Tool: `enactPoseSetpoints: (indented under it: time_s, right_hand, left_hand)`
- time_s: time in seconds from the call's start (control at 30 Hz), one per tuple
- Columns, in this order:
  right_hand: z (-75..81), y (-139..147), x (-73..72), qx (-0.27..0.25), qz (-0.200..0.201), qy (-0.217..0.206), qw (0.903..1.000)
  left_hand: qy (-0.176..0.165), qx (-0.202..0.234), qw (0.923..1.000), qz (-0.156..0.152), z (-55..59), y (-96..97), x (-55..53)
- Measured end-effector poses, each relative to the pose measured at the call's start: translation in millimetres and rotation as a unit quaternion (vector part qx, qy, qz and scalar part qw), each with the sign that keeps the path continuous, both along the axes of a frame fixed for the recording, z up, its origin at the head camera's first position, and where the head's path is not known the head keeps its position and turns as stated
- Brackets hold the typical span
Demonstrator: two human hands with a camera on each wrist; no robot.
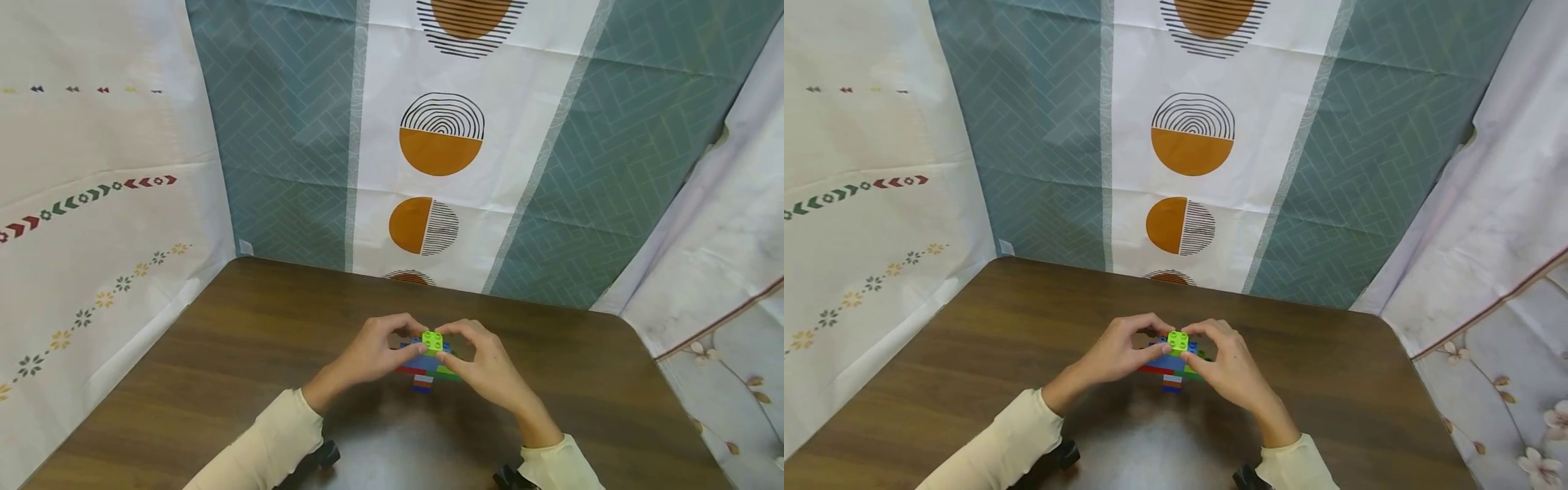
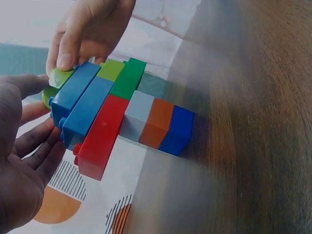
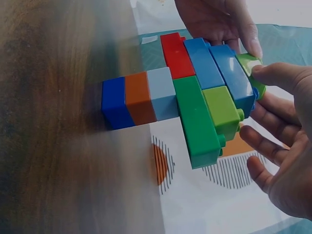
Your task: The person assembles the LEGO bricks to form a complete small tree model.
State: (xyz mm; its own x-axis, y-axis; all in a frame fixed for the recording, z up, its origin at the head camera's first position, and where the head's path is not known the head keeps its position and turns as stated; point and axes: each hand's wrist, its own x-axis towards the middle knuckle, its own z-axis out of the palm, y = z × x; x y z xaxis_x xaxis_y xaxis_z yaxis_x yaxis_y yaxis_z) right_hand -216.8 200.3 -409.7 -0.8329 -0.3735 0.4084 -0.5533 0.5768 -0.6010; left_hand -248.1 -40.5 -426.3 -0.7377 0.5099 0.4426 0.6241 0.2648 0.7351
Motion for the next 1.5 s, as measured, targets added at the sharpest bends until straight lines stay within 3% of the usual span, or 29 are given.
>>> enactPoseSetpoints:
  time_s: [0.3,0.67,0.9,1.13,1.5]
  right_hand:
    - [-3.6,-3.3,-3.5,-0.017,0.011,0.013,0.9997]
    - [-9.3,-7.0,-3.7,-0.026,0.01,0.02,0.9994]
    - [-13.4,-1.8,-4.3,-0.049,-0.01,-0.032,0.9982]
    - [-17.6,1.3,-12.8,-0.081,-0.019,-0.047,0.9955]
    - [-31.6,-4.1,-22.3,-0.122,-0.076,-0.053,0.9882]
  left_hand:
    - [0.001,-0.009,1.0,0.002,3.7,-3.3,-0.2]
    - [-0.029,-0.008,0.9995,0.006,4.9,-5.5,4.4]
    - [-0.038,-0.004,0.9991,0.016,-0.1,0.6,2.2]
    - [-0.058,0.0,0.9971,0.048,-0.4,6.3,-1.7]
    - [-0.037,0.015,0.9961,0.079,-11.2,8.8,-12.3]
